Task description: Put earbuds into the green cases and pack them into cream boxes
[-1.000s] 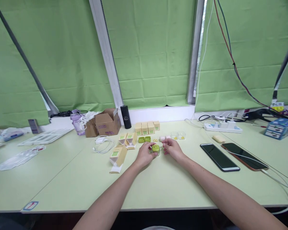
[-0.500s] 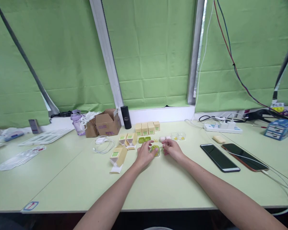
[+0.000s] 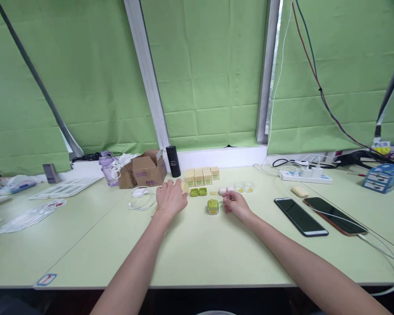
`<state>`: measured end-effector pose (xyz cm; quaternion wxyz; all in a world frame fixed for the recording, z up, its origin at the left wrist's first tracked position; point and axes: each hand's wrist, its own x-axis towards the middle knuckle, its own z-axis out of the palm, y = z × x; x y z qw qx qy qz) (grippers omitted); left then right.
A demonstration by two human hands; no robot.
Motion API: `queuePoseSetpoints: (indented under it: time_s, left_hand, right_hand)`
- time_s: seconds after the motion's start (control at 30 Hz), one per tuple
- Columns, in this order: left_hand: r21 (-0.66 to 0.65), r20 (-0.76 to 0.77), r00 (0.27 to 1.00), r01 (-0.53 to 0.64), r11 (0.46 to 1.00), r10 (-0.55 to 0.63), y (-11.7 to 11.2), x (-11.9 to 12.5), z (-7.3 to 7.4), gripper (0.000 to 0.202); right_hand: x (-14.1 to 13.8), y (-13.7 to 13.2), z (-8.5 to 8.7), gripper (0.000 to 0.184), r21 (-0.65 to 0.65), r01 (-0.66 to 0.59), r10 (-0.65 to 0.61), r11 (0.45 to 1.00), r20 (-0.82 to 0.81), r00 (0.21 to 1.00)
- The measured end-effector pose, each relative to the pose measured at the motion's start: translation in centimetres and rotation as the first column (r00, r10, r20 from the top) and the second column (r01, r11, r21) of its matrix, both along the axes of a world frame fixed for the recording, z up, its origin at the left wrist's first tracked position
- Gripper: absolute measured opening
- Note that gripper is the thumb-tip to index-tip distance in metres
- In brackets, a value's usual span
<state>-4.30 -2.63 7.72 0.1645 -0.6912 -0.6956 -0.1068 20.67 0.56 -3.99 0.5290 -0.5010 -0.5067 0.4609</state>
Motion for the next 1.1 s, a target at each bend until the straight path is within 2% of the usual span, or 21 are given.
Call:
queuePoseSetpoints:
  time_s: [0.1, 0.2, 0.33, 0.47, 0.63, 0.73, 0.83, 0.97, 1.03, 1.1]
  left_hand:
    - [-0.152, -0.045, 0.995, -0.09, 0.984, 0.084, -0.4, -1.7, 0.7, 0.055]
    - [-0.311, -0.039, 0.99, -0.14, 0.94, 0.135, -0.5, -3.2, 0.3, 0.064]
    - [-0.332, -0.054, 0.989, -0.15, 0.931, 0.14, -0.9, -4.1, -0.5, 0.071]
    - [-0.329, -0.071, 0.988, -0.153, 0.932, 0.137, -1.9, -3.9, -0.5, 0.072]
    - [-0.352, -0.091, 0.991, -0.128, 0.927, 0.103, -4.5, -3.1, 0.9, 0.073]
    - [-0.328, -0.103, 0.993, -0.091, 0.94, 0.06, -6.2, -2.0, 2.0, 0.066]
    - [-0.23, -0.051, 0.999, -0.012, 0.973, 0.0, -6.9, -0.4, 2.6, 0.063]
    - [0.03, 0.049, 0.996, 0.074, 0.997, -0.075, -5.3, 2.1, 2.0, 0.059]
    - [0.161, 0.103, 0.983, 0.136, 0.977, -0.154, -3.9, 3.3, 1.1, 0.059]
    - [0.283, 0.115, 0.947, 0.258, 0.924, -0.3, -2.3, 4.3, 0.1, 0.057]
  right_hand:
    - [-0.1, -0.1, 0.1, 0.014, -0.003, 0.006, -0.006, 1.0, 0.003, 1.0]
    - [-0.1, -0.1, 0.2, 0.013, -0.003, 0.008, -0.008, 1.0, 0.004, 1.0]
    - [-0.1, -0.2, 0.3, 0.014, 0.0, 0.007, -0.007, 1.0, 0.005, 1.0]
    - [0.0, -0.4, 0.5, 0.015, 0.0, 0.004, -0.004, 1.0, 0.005, 1.0]
    - [-0.2, -0.5, 0.5, 0.016, 0.007, 0.01, -0.01, 1.0, 0.013, 1.0]
    - [-0.2, -0.4, 0.5, 0.017, 0.024, 0.029, -0.029, 0.999, 0.031, 0.999]
    - [-0.1, -0.6, 0.6, 0.019, 0.081, 0.061, -0.066, 0.995, 0.054, 0.996]
    - [0.0, -1.4, 1.4, 0.025, 0.317, 0.064, -0.118, 0.946, 0.153, 0.981]
    - [-0.2, -2.0, 1.9, 0.029, 0.389, 0.022, -0.11, 0.921, 0.206, 0.972]
    - [-0.6, -2.6, 2.4, 0.033, 0.435, -0.015, -0.099, 0.901, 0.238, 0.966]
